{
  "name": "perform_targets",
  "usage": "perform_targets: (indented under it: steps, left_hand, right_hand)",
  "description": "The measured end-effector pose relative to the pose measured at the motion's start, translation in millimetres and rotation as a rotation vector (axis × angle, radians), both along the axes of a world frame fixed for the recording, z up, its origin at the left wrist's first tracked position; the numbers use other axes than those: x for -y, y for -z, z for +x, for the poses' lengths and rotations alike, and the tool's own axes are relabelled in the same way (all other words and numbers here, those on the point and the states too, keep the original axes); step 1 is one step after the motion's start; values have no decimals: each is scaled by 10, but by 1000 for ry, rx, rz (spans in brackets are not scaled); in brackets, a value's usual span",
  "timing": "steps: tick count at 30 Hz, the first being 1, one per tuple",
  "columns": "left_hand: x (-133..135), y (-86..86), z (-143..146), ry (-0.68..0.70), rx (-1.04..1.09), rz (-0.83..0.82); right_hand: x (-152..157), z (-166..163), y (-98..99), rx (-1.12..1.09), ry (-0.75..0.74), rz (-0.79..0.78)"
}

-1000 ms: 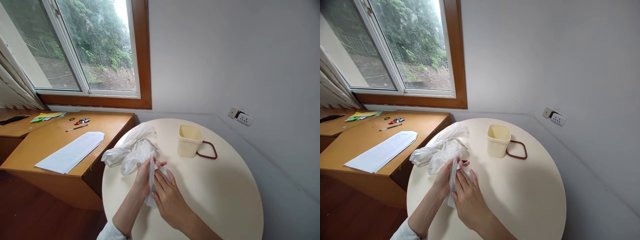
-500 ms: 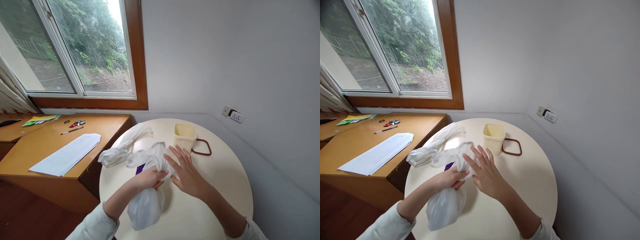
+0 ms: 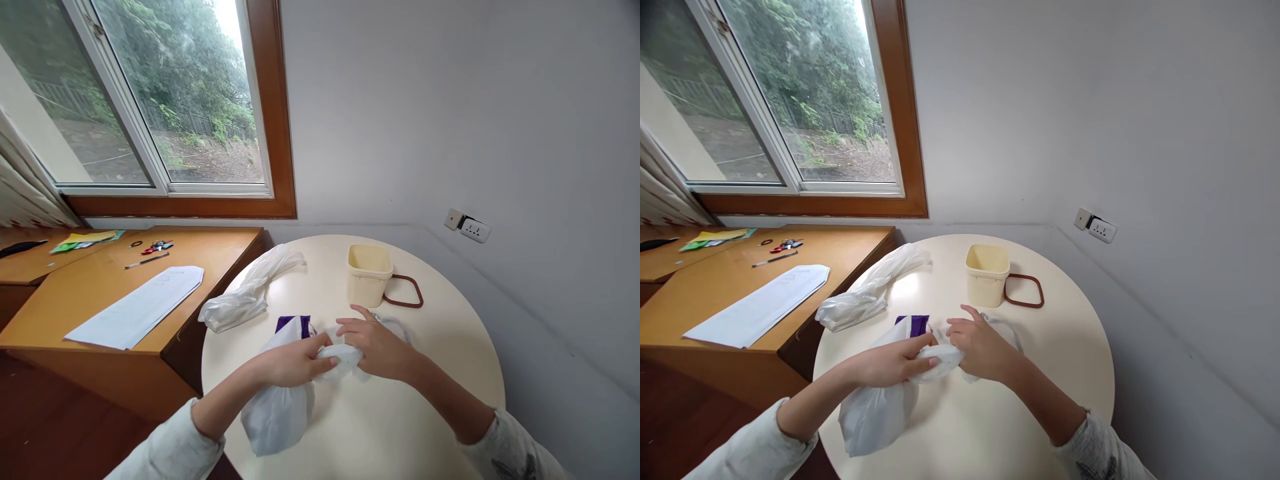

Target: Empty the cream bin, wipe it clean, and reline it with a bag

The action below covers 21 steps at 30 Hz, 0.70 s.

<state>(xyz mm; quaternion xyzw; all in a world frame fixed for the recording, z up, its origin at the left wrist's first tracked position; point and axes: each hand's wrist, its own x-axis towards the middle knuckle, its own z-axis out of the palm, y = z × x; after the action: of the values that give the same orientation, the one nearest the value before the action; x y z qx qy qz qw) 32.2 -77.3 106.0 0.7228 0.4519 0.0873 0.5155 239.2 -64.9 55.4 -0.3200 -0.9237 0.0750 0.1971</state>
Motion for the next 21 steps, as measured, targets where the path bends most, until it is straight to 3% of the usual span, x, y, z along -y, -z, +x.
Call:
perform_targets:
  steps: [2, 5, 7, 9, 15, 18, 21]
  left_hand:
    - [0, -72, -59, 83, 48, 15]
    - [-8, -185, -110, 338, 97, 82]
    - [-8, -223, -118, 523, 58, 204]
    - [2, -208, -112, 585, -55, 357]
    - [35, 70, -33, 172, -449, 793]
    - [-23, 240, 23, 68, -479, 939]
    - [-114, 372, 83, -58, -413, 993]
  right_hand:
    - [11, 63, -15, -21, 44, -139]
    - [9, 141, -37, -66, 177, -380]
    - [-8, 177, -62, -143, 232, -519]
    - [-29, 196, -104, -231, 268, -612]
    - [72, 182, -304, -251, 281, -921]
    - [235, 117, -360, -297, 239, -1115]
    - [385, -40, -286, -417, 137, -1343]
